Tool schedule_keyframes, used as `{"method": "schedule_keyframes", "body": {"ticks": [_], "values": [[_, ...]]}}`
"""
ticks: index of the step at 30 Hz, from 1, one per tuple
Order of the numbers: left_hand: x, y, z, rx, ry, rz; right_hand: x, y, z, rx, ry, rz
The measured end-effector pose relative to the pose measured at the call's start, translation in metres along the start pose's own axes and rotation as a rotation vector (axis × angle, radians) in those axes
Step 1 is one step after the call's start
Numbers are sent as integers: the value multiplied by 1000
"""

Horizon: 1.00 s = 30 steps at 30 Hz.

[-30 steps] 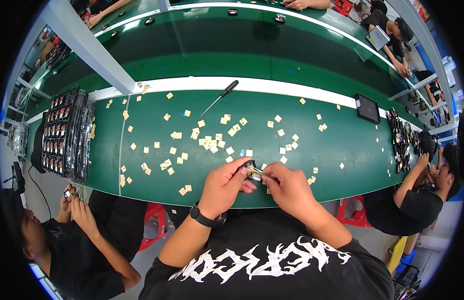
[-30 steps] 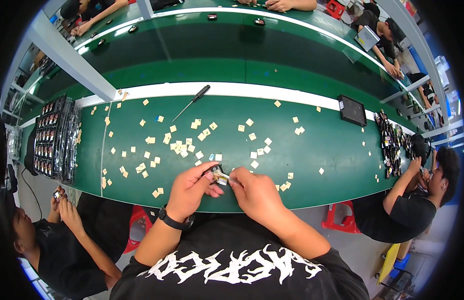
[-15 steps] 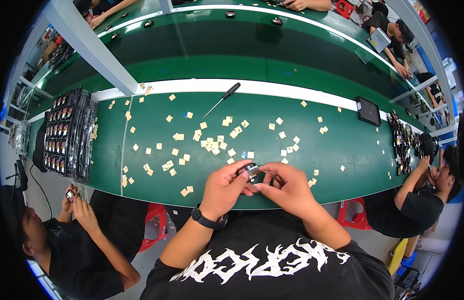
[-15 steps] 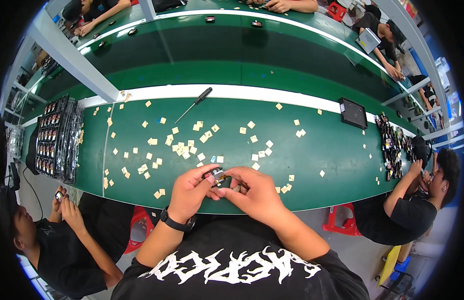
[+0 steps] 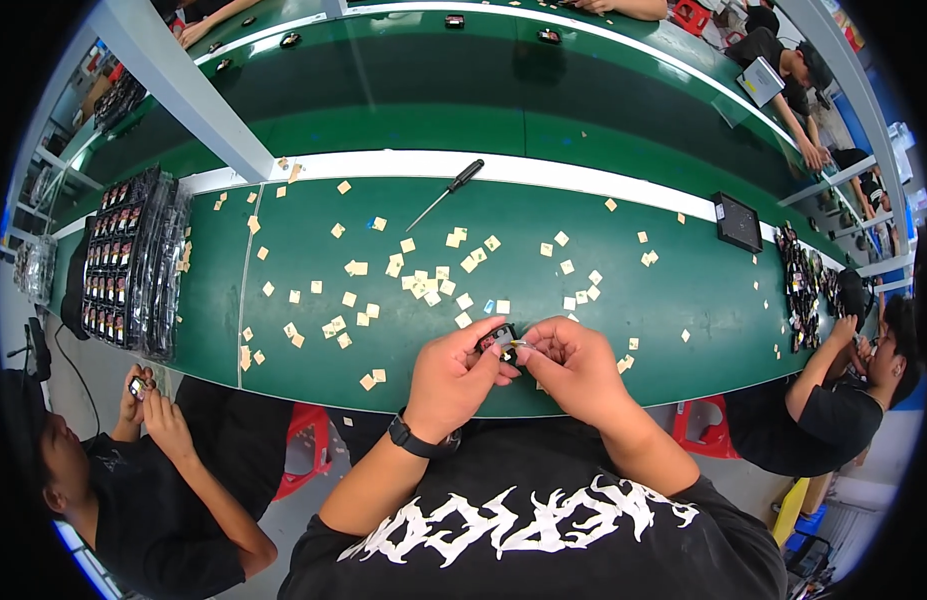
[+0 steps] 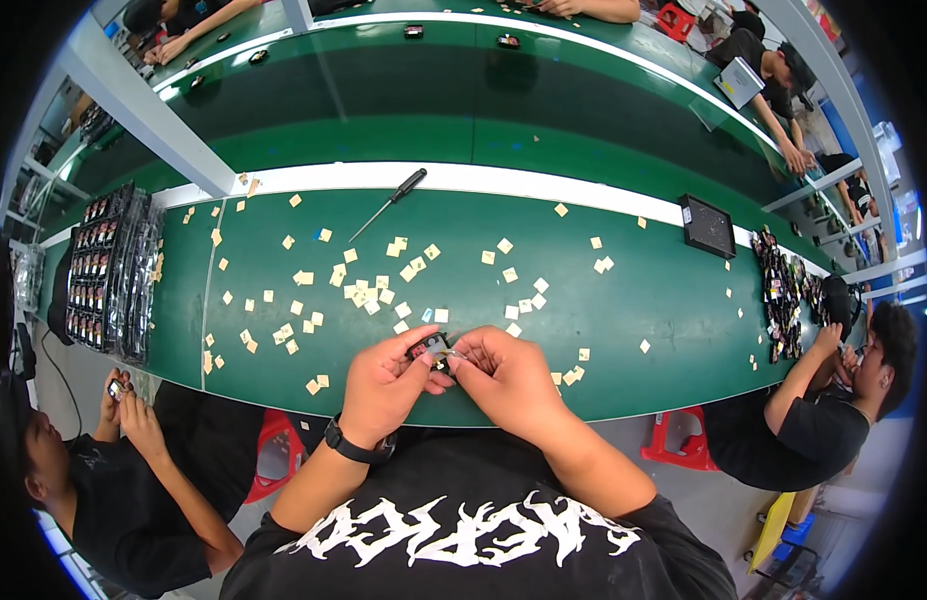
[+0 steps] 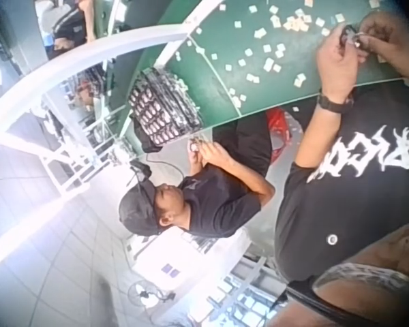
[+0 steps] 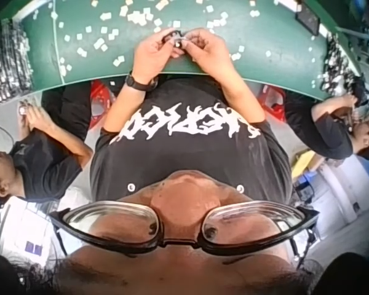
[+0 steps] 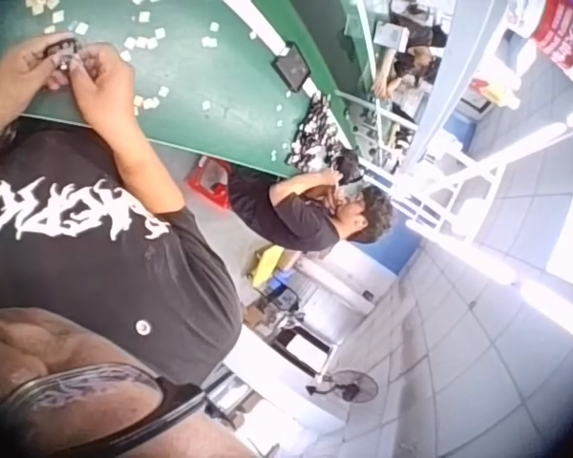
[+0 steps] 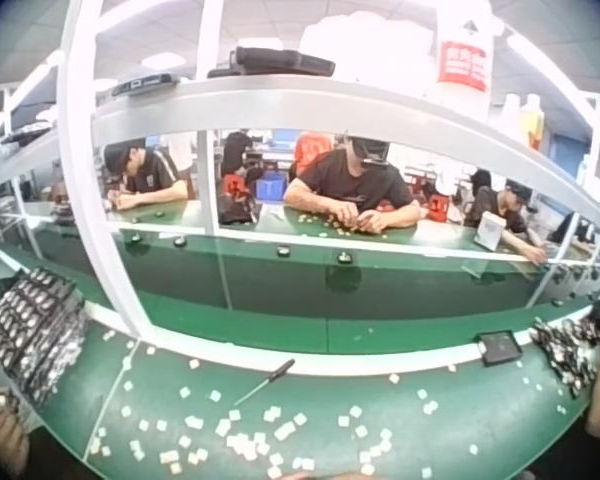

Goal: Assembling and inspecting electronic components for smartwatches at a factory workstation.

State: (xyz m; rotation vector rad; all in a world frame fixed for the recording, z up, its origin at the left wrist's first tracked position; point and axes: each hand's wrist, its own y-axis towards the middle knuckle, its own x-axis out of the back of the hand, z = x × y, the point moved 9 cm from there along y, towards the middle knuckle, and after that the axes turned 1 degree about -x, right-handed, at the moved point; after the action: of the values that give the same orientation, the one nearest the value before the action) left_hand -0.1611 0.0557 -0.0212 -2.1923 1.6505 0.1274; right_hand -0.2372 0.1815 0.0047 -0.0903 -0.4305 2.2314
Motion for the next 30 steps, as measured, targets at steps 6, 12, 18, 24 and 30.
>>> {"method": "schedule_keyframes", "body": {"ticks": [6, 12, 18, 24, 30], "values": [[0, 0, 2, -25, 69, -21, -5, 1, -6, -13, 21, -48], [3, -3, -3, -99, 146, -48, -7, 4, -10, -127, -72, -5], [1, -4, -11, -179, 257, -37, -5, 8, -14, -94, 9, 18], [-1, -6, -23, -281, 329, -17, -10, 7, 23, 191, -377, 16], [-1, -6, -23, -225, 328, 15, -3, 10, -2, -47, -111, -32]]}}
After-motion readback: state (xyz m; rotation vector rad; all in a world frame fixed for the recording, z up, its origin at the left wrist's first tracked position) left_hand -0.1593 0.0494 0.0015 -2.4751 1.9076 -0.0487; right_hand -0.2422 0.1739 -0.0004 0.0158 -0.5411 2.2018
